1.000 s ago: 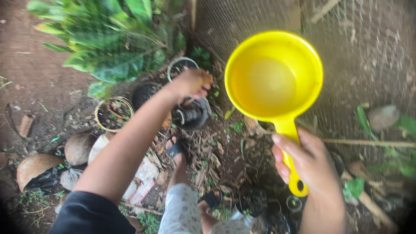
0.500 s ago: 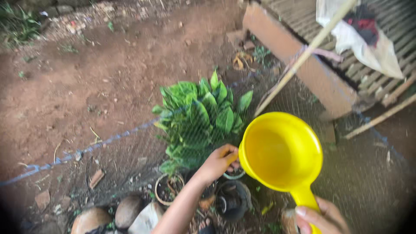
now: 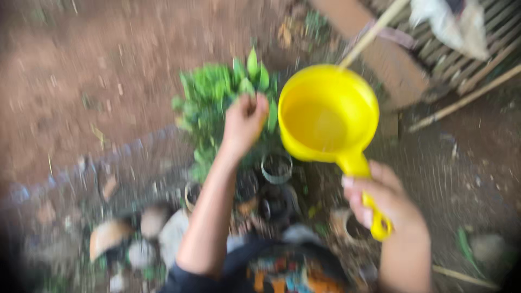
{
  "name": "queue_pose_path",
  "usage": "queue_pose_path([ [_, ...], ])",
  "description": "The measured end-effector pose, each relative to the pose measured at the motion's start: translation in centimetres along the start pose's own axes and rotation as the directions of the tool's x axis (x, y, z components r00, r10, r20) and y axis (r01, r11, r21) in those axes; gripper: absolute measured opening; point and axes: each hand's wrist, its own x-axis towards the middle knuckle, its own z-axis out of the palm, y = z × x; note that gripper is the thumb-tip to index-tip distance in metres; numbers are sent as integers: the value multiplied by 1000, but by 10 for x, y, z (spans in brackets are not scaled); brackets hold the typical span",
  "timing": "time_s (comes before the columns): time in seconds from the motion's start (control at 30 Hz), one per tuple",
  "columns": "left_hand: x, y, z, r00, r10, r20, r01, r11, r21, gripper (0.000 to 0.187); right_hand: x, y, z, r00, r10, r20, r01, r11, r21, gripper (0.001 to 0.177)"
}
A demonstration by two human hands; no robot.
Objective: The person carries a yellow pitcher and pours water onto plants in a garden, refilling the pitcher from a black bucket.
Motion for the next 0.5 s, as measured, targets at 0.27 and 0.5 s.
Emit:
queue_pose_path([
  [0.27, 70, 6, 16, 918, 349, -188, -325, 935, 145, 9, 11, -81, -9, 940, -145, 308, 132, 989, 63, 18],
  [0.5, 112, -25, 13, 960, 243, -137, -171, 902, 397, 26, 38, -123, -8, 910, -176, 376, 197, 980, -19, 16],
])
